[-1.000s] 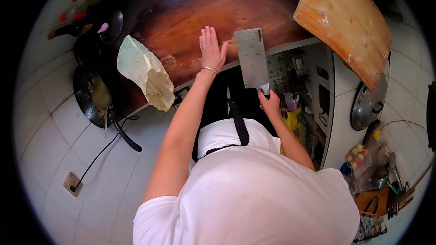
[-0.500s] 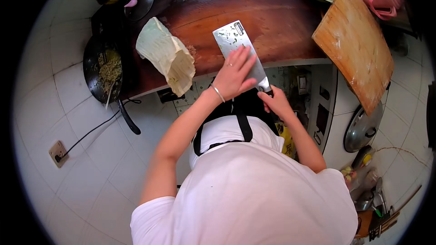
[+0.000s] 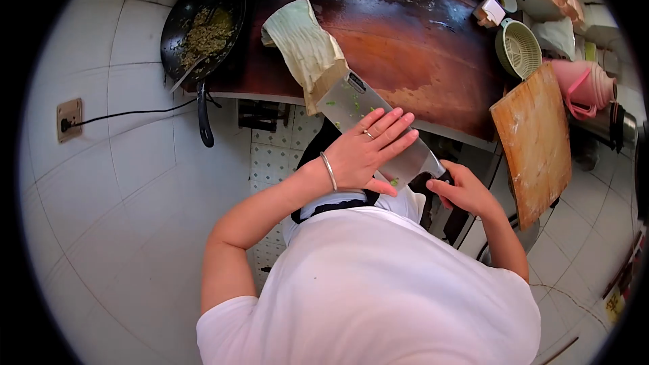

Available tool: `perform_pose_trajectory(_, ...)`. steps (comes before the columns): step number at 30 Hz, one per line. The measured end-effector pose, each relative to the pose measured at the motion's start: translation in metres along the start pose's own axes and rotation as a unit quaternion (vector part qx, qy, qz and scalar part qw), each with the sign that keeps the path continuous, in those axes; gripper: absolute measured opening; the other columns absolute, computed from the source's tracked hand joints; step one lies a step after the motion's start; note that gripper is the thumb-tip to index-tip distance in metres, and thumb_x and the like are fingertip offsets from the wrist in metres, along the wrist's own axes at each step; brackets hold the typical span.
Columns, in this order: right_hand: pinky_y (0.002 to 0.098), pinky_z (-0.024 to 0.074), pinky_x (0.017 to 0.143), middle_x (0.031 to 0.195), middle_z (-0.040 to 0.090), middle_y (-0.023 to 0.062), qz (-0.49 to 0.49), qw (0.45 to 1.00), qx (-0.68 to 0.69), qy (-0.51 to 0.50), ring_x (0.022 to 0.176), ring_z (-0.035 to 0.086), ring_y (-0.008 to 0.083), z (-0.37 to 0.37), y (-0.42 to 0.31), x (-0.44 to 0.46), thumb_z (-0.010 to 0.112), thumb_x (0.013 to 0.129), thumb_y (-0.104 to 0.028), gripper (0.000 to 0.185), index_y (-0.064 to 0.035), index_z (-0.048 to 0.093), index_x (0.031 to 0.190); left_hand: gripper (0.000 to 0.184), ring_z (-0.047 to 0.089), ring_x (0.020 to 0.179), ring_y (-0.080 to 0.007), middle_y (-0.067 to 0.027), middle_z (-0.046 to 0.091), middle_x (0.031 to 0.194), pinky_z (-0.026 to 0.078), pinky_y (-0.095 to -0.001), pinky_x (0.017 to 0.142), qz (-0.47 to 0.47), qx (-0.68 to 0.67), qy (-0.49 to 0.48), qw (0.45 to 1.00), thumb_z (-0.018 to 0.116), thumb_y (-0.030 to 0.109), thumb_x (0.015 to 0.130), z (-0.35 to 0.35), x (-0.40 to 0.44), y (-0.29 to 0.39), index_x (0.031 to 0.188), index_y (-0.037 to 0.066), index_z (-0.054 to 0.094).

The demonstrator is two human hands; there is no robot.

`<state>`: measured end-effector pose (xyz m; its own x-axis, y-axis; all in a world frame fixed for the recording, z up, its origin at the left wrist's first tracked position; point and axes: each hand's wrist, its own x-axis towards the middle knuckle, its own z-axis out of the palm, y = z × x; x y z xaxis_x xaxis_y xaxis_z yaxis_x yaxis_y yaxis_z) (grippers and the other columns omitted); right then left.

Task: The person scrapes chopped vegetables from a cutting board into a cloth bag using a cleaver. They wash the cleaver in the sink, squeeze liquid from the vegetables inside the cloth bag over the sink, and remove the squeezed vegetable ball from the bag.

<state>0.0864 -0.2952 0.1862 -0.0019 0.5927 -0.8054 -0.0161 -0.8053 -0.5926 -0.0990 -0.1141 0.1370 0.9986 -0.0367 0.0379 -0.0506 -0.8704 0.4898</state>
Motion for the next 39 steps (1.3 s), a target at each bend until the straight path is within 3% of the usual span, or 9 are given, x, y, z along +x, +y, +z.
perform_pose_trajectory(2, 0.0243, 0.0385, 0.044, 0.058, 0.051, 0.0005, 0.014, 1.0, -0.019, 0.004, 0.046, 0.048, 0.0078, -0.002, -0.005, -0.005, 0.061, 0.087, -0.025, 0.026, -0.0011, 0.054, 0.094, 0.103, 0.016, 0.14, -0.0305, -0.015, 0.02, 0.151, 0.011, -0.0434, 0.114, 0.005, -0.015, 0.01, 1.0, 0.045, 0.074, 0.071, -0.002, 0.0, 0.005, 0.145, 0.005, 0.023)
perform_pose_trajectory(3, 0.0244, 0.039, 0.044, 0.058, 0.051, 0.0012, 0.015, 0.999, -0.052, 0.007, 0.047, 0.048, 0.0083, -0.003, -0.009, -0.005, 0.06, 0.087, -0.025, 0.026, -0.0008, 0.054, 0.094, 0.102, 0.017, 0.14, -0.032, -0.0168, 0.023, 0.149, 0.011, -0.0442, 0.113, 0.002, 0.007, 0.01, 1.0, 0.036, 0.077, 0.074, 0.0, 0.001, 0.004, 0.144, 0.003, 0.024)
perform_pose_trajectory(10, 0.0249, 0.0392, 0.045, 0.059, 0.052, 0.0022, -0.013, 0.993, -0.113, 0.02, 0.048, 0.049, 0.0094, 0.001, -0.031, 0.046, 0.058, 0.088, -0.026, 0.027, -0.0013, 0.048, 0.087, 0.106, 0.016, 0.14, -0.032, -0.0178, 0.02, 0.15, 0.012, -0.0442, 0.113, -0.032, -0.019, 0.083, 0.996, 0.044, 0.075, 0.073, 0.038, -0.003, -0.02, 0.143, -0.001, 0.022)
perform_pose_trajectory(16, 0.0243, 0.0328, 0.04, 0.059, 0.052, 0.0008, -0.048, 0.999, 0.007, -0.02, 0.045, 0.05, 0.0099, 0.012, -0.047, 0.091, 0.054, 0.089, -0.025, 0.021, -0.0052, 0.049, 0.082, 0.108, 0.013, 0.14, -0.0328, -0.0186, 0.019, 0.15, 0.009, -0.0437, 0.114, -0.077, 0.001, 0.13, 0.988, 0.044, 0.076, 0.073, 0.039, 0.014, -0.03, 0.144, -0.002, 0.018)
perform_pose_trajectory(24, 0.0237, 0.0394, 0.043, 0.063, 0.052, 0.0027, -0.024, 0.998, 0.031, -0.053, 0.048, 0.051, 0.0102, -0.005, -0.071, 0.11, 0.056, 0.086, -0.023, 0.02, -0.0058, 0.049, 0.078, 0.107, 0.017, 0.14, -0.0305, -0.0178, 0.021, 0.15, 0.01, -0.0438, 0.114, -0.106, 0.013, 0.109, 0.988, 0.046, 0.074, 0.073, 0.029, 0.011, -0.054, 0.144, -0.001, 0.018)
perform_pose_trajectory(30, 0.0236, 0.0402, 0.044, 0.062, 0.052, 0.002, -0.017, 0.998, 0.02, -0.057, 0.05, 0.05, 0.0094, -0.023, -0.095, 0.117, 0.057, 0.084, -0.02, 0.016, -0.0062, 0.051, 0.078, 0.101, 0.016, 0.14, -0.0299, -0.0155, 0.018, 0.151, 0.009, -0.0439, 0.114, -0.081, -0.004, 0.116, 0.99, 0.032, 0.077, 0.079, 0.03, 0.02, -0.096, 0.146, 0.002, 0.017)
perform_pose_trajectory(34, 0.024, 0.0402, 0.045, 0.062, 0.051, 0.0011, -0.044, 0.997, -0.023, -0.055, 0.05, 0.049, 0.0089, -0.043, -0.106, 0.125, 0.057, 0.085, -0.02, 0.016, -0.0045, 0.053, 0.082, 0.099, 0.013, 0.141, -0.0292, -0.0139, 0.016, 0.152, 0.011, -0.0427, 0.114, -0.062, -0.045, 0.139, 0.987, 0.037, 0.074, 0.079, 0.028, 0.027, -0.12, 0.147, 0.005, 0.015)
perform_pose_trajectory(36, 0.0238, 0.0402, 0.045, 0.063, 0.052, 0.0011, -0.046, 0.997, -0.053, -0.044, 0.051, 0.049, 0.0086, -0.05, -0.117, 0.12, 0.056, 0.085, -0.02, 0.017, -0.0043, 0.053, 0.082, 0.096, 0.013, 0.141, -0.0298, -0.0143, 0.015, 0.152, 0.017, -0.0389, 0.114, -0.049, -0.011, 0.153, 0.987, 0.048, 0.066, 0.08, 0.023, 0.03, -0.129, 0.146, 0.004, 0.014)
perform_pose_trajectory(39, 0.02, 0.0381, 0.045, 0.063, 0.05, -0.001, -0.052, 0.997, -0.057, -0.029, 0.05, 0.047, 0.0063, -0.056, -0.125, 0.11, 0.056, 0.087, -0.018, 0.015, -0.0066, 0.052, 0.079, 0.096, 0.013, 0.141, -0.0297, -0.0137, 0.014, 0.152, 0.017, -0.0382, 0.114, -0.06, -0.009, 0.147, 0.987, 0.048, 0.066, 0.081, 0.022, 0.032, -0.14, 0.146, 0.005, 0.013)
